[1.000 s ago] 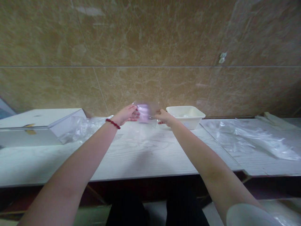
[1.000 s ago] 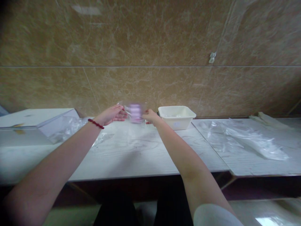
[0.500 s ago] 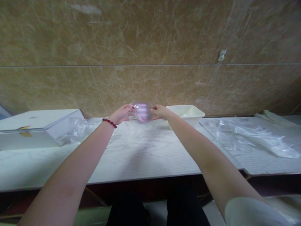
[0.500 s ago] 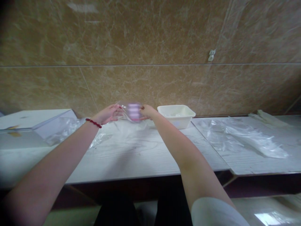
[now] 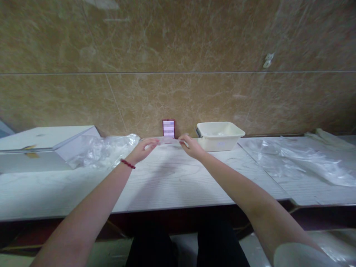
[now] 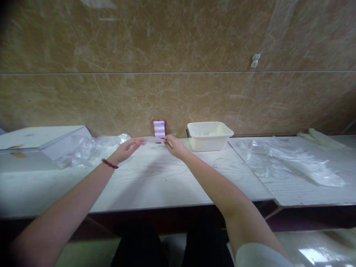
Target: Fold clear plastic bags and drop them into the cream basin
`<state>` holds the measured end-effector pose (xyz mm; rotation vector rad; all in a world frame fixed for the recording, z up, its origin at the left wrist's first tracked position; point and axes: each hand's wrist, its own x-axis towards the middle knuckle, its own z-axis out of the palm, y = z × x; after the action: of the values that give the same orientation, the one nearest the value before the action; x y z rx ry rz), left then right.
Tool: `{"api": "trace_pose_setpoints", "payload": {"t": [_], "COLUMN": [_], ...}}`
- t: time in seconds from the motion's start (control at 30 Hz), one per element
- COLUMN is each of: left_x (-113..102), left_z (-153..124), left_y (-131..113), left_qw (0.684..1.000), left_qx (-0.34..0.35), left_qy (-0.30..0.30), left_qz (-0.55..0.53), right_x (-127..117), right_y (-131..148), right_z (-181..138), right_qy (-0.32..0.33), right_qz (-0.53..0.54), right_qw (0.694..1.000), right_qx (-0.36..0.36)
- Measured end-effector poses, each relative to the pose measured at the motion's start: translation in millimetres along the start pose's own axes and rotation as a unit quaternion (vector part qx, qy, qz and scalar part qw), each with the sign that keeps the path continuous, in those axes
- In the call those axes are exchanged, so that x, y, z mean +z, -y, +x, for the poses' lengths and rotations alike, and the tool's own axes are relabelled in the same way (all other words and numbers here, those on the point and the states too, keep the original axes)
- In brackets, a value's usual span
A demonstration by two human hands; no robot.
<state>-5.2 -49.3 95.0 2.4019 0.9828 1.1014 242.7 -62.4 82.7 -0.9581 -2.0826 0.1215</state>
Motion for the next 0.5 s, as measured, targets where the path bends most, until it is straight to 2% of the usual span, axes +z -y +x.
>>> {"api": "trace_pose_setpoints", "payload": {"t": [0.13, 0.27, 0.4, 0.5], "left_x": [25, 43, 44, 40], "left_z": [-34, -59, -69, -70], "left_y": [15, 25, 26, 21], "left_qw": [0.994, 0.973, 0.95, 0.94], "left_qx": [0.035, 0.038, 0.015, 0.032], "left_qy": [0.08, 0.19, 0.26, 0.294], "left_qz": [0.067, 0.127, 0.173, 0.17], "right_x": [19, 34, 35, 31], "right_y": [-5, -6, -2, 2], "right_z": [-41, -75, -92, -96], "right_qy": [0.074, 0.152, 0.203, 0.221], "right_qz": [-0.026, -0.072, -0.092, -0.08], "right_qw": [0.996, 0.985, 0.975, 0.972], "right_qx": [-0.047, -0.027, -0.009, -0.008]}}
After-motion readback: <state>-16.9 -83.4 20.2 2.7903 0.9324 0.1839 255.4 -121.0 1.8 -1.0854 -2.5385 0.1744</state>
